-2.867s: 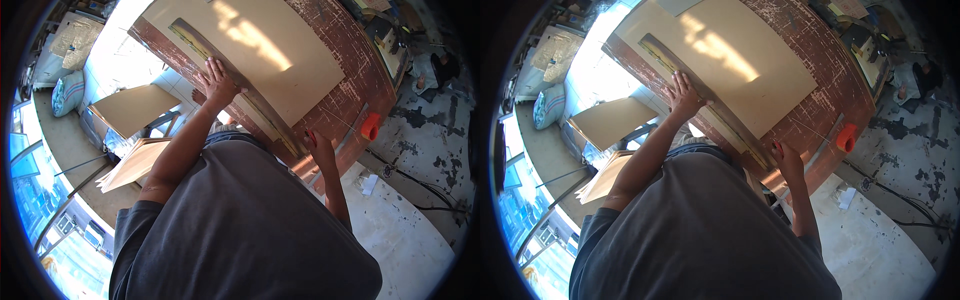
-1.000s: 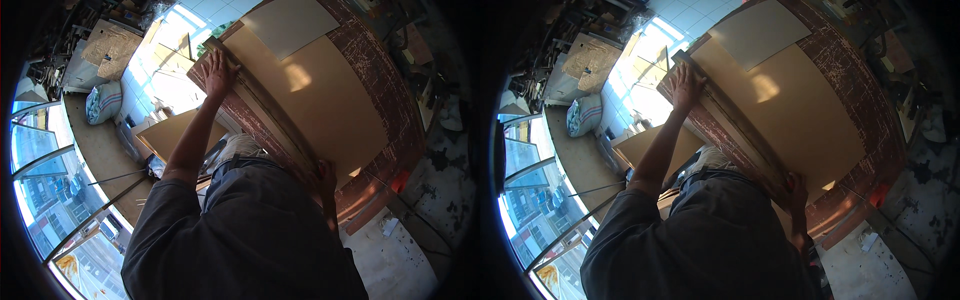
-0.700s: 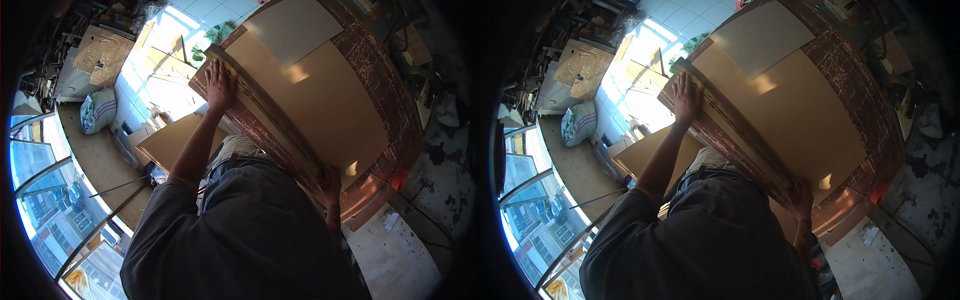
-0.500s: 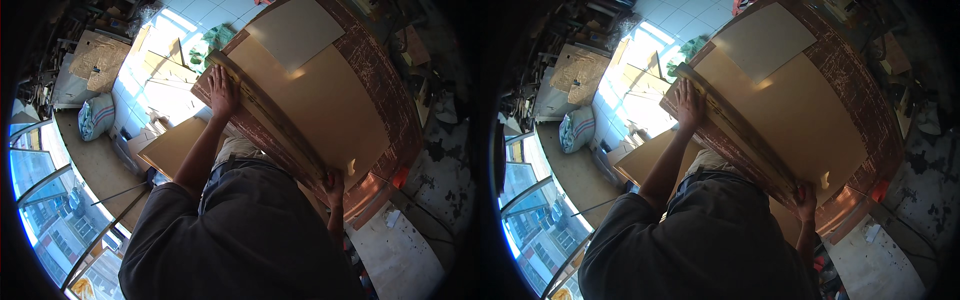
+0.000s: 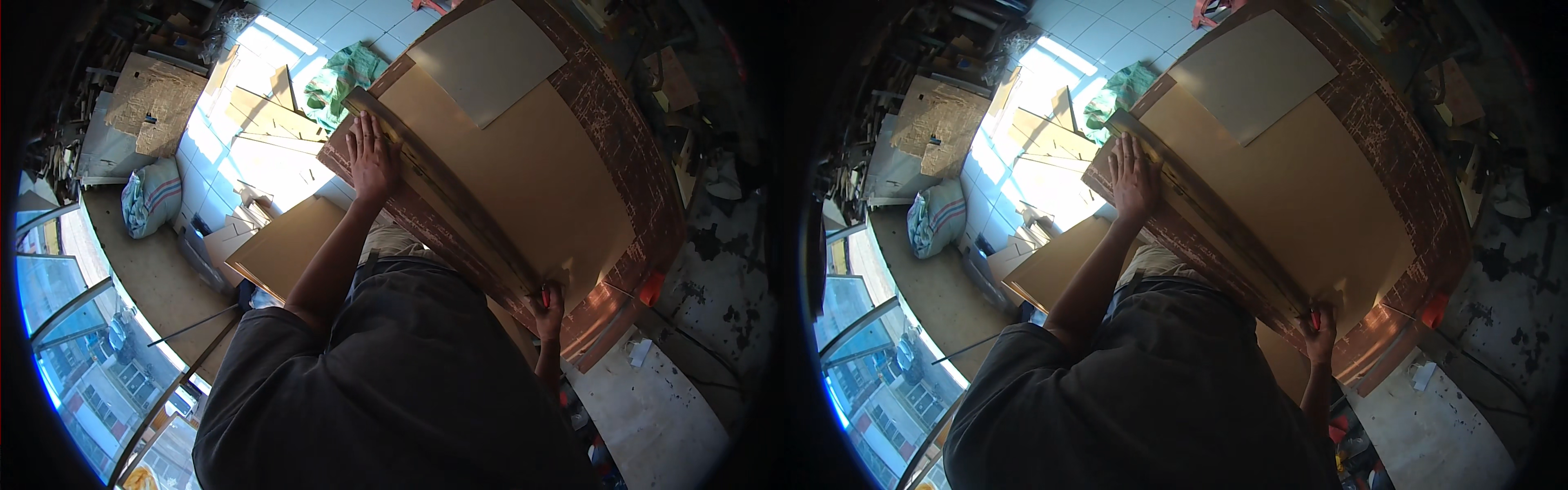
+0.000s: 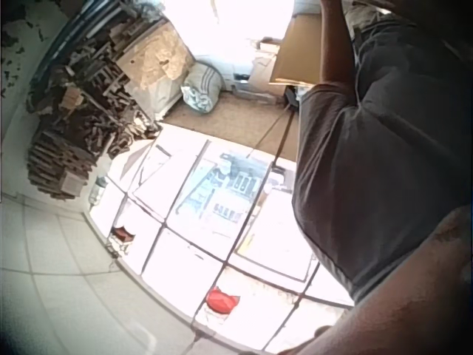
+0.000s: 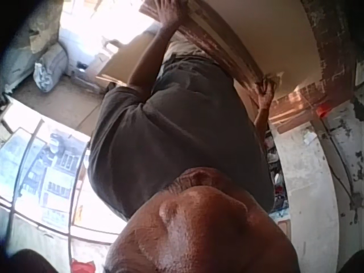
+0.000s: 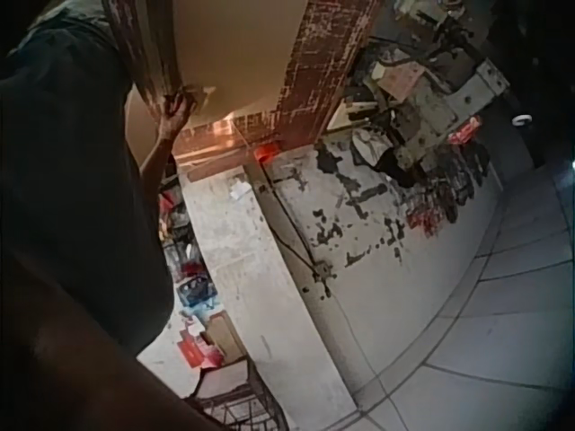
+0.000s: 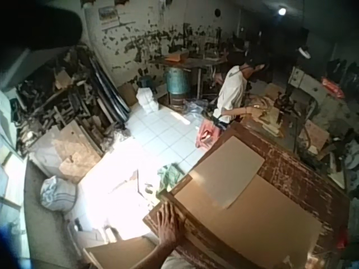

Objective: The person cuts a fiberboard with a utility knife and a ruler on a wooden workbench. They align the ruler, make multiple cuts, move the ruler aside, and use a smaller rectangular board as a guide to cut another section of the larger board.

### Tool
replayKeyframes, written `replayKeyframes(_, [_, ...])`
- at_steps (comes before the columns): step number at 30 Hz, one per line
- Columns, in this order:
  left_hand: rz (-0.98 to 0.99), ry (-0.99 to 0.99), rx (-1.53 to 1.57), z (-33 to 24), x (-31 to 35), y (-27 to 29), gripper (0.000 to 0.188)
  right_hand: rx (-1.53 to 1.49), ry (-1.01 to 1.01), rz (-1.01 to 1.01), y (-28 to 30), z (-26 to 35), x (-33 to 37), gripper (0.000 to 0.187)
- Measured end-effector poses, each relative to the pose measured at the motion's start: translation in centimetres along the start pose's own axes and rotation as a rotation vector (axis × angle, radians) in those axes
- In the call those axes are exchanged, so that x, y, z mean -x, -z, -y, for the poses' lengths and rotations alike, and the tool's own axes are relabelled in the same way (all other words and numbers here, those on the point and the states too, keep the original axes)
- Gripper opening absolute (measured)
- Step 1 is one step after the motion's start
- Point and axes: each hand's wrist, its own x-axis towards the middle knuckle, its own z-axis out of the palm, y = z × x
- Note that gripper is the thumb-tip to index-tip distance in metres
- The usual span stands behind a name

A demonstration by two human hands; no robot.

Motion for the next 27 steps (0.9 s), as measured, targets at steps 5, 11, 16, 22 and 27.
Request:
replayKeyframes(5, [0.025,-0.003,-0.036,-0.2,-0.2,-0.7,0.074,0.062,0.034,-0.053,-0.1,-0.4,0.6,0.048])
replayKeyframes(11, [-0.035,-0.064,-0.043,0.5,-0.4,-0.5,0.071,0.214,0.063,-0.131,-0.5,1.3,0.5,0.046])
replayKeyframes(16, [-0.027,-0.077,-0.037,0.6,-0.3,-1.0,0.071,0.265,-0.053,-0.196,-1.6,1.6,2.3,0.050])
replayKeyframes(22, [-0.052,-0.106,-0.060,0.8,-0.2,-1.2,0.072,0.341,-0.051,-0.328,-3.1,0.6,2.8,0.063])
replayKeyframes(27, [-0.034,-0.085,-0.078,0.7,-0.1,-1.3,0.072,0.348,-0.020,-0.352,-3.2,0.7,2.7,0.071])
